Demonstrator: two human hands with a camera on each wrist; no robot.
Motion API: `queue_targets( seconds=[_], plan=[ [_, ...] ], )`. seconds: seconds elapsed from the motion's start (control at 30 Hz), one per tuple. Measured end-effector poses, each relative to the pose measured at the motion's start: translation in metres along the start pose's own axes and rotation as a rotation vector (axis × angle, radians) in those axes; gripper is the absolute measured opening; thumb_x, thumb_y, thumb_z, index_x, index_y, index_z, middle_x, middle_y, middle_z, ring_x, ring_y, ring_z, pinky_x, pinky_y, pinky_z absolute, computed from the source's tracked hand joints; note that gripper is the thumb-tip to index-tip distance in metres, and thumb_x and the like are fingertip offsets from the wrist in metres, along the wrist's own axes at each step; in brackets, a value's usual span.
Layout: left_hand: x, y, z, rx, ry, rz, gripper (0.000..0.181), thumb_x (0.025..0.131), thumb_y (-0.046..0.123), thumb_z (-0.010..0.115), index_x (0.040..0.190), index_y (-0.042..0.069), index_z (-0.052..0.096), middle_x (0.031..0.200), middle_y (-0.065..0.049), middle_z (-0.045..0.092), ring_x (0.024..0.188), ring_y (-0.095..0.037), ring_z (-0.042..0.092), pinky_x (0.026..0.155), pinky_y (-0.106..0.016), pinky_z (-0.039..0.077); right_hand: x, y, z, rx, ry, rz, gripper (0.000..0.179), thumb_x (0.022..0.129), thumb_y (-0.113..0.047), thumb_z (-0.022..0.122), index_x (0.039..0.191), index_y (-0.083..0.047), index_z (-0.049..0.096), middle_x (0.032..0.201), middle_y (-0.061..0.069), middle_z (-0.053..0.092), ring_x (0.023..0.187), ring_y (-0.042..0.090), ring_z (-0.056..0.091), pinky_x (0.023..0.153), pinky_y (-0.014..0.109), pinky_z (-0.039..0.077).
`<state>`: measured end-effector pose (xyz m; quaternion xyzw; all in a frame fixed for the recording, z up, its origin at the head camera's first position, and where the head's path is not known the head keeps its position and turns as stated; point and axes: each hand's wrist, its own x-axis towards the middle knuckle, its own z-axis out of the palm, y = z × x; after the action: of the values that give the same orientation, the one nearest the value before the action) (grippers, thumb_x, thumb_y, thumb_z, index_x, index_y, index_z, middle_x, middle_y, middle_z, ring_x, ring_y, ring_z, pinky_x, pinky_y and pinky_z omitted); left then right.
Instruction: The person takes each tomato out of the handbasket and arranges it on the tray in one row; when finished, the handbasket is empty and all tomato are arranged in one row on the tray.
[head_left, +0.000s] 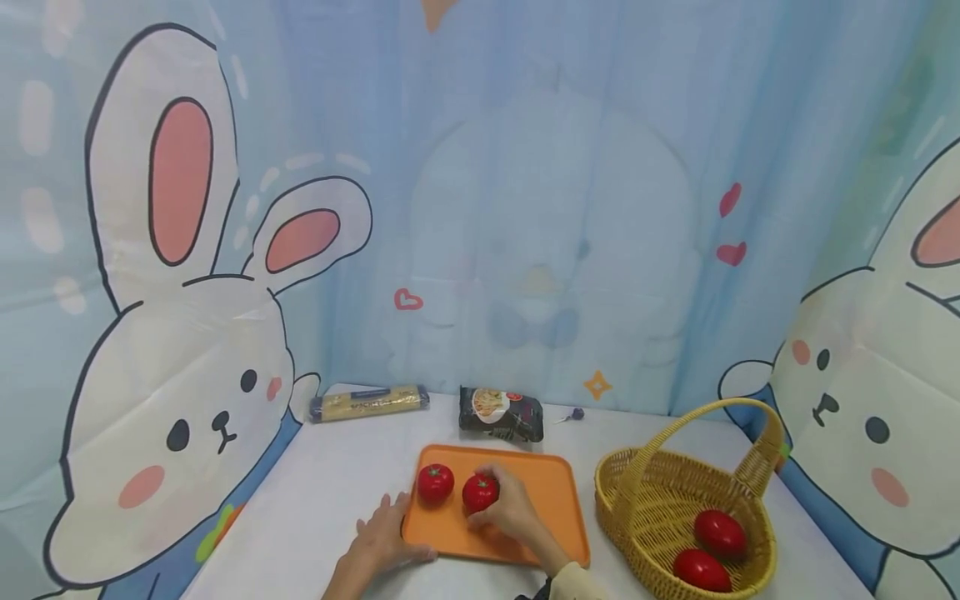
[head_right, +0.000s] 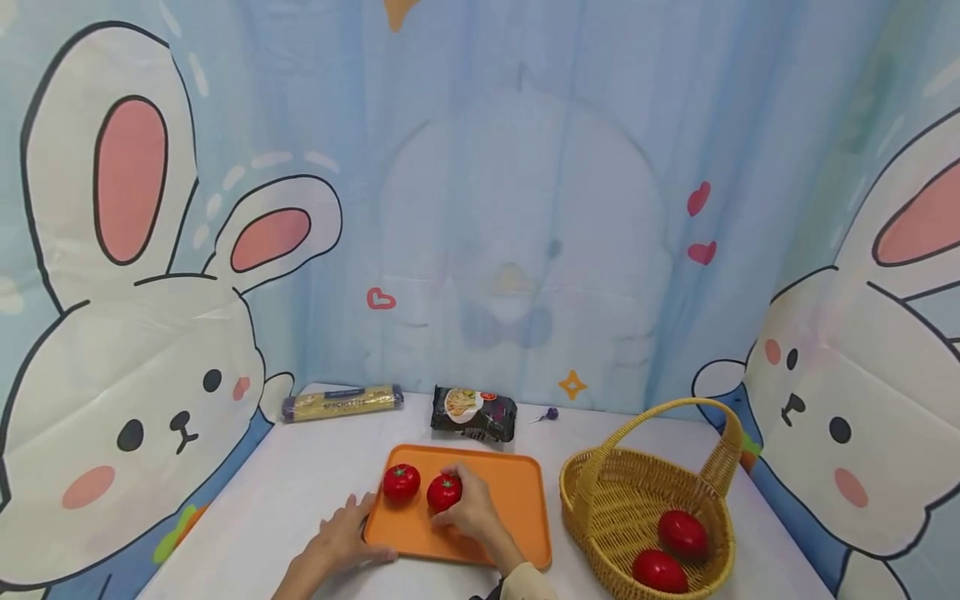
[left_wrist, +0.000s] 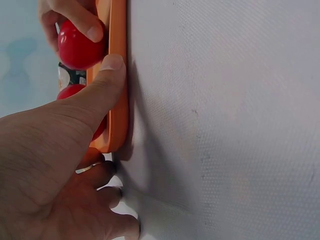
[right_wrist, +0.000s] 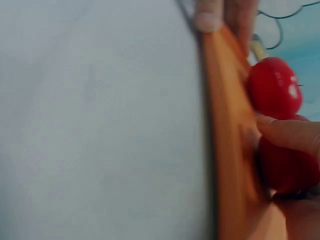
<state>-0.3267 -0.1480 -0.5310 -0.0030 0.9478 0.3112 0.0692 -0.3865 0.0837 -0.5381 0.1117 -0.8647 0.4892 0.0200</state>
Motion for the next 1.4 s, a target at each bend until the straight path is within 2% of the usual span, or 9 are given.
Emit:
queue_targets(
  seconds=[0.17, 0.57, 0.9, 1.13, 1.23, 1.4],
  plan=[
    [0.000, 0.000, -0.001, -0.001, 0.001, 0.003, 0.099, 0.078, 0.037, 0.099, 0.154, -0.006, 0.051, 0.158, -0.035, 0.048, 0.154, -0.057, 0.033, 0.121, -0.083, 0.020, 0.002, 0.004, 0.006, 0.000, 0.019, -0.026, 0.076, 0.065, 0.006, 0.100, 0.130, -0.003, 0.062, 0.128, 0.017, 0.069, 0.123, 0.041, 0.063, 0.109, 0.067, 0.052],
    [0.002, -0.001, 0.002, 0.000, -0.011, -0.007, 0.101, 0.078, 0.038, 0.099, 0.155, -0.005, 0.050, 0.158, -0.035, 0.049, 0.154, -0.056, 0.033, 0.121, -0.082, 0.020, 0.010, 0.006, 0.013, -0.001, 0.038, -0.003, 0.078, 0.066, 0.010, 0.097, 0.134, -0.004, 0.061, 0.133, 0.019, 0.068, 0.129, 0.045, 0.061, 0.114, 0.068, 0.048],
    [0.000, 0.001, 0.000, -0.002, -0.011, -0.021, 0.100, 0.079, 0.037, 0.098, 0.155, -0.005, 0.050, 0.158, -0.036, 0.048, 0.154, -0.057, 0.033, 0.122, -0.081, 0.020, 0.012, 0.007, 0.012, 0.000, -0.013, -0.009, 0.078, 0.069, 0.007, 0.098, 0.136, -0.007, 0.059, 0.134, 0.019, 0.066, 0.127, 0.045, 0.060, 0.110, 0.069, 0.051],
    [0.020, -0.016, 0.013, -0.024, -0.018, -0.030, 0.111, 0.073, 0.048, 0.099, 0.158, -0.003, 0.048, 0.160, -0.034, 0.046, 0.156, -0.056, 0.031, 0.122, -0.082, 0.016, 0.012, 0.009, 0.007, -0.008, -0.089, -0.019, 0.083, 0.070, 0.000, 0.100, 0.141, -0.010, 0.057, 0.137, 0.016, 0.064, 0.131, 0.045, 0.058, 0.111, 0.070, 0.049],
    [0.024, -0.020, 0.017, -0.014, -0.017, -0.035, 0.117, 0.071, 0.054, 0.099, 0.160, -0.001, 0.047, 0.162, -0.033, 0.044, 0.157, -0.054, 0.029, 0.124, -0.081, 0.014, 0.013, 0.010, 0.006, -0.004, -0.108, -0.051, 0.085, 0.070, -0.001, 0.100, 0.143, -0.008, 0.056, 0.137, 0.017, 0.065, 0.130, 0.046, 0.059, 0.110, 0.070, 0.050],
    [0.016, -0.011, 0.011, 0.008, -0.019, -0.030, 0.112, 0.074, 0.048, 0.099, 0.158, -0.005, 0.047, 0.159, -0.037, 0.045, 0.154, -0.057, 0.032, 0.122, -0.081, 0.017, 0.012, 0.012, 0.003, 0.006, -0.116, -0.103, 0.091, 0.069, -0.001, 0.100, 0.148, -0.003, 0.054, 0.140, 0.020, 0.065, 0.130, 0.047, 0.060, 0.110, 0.070, 0.051]
  ],
)
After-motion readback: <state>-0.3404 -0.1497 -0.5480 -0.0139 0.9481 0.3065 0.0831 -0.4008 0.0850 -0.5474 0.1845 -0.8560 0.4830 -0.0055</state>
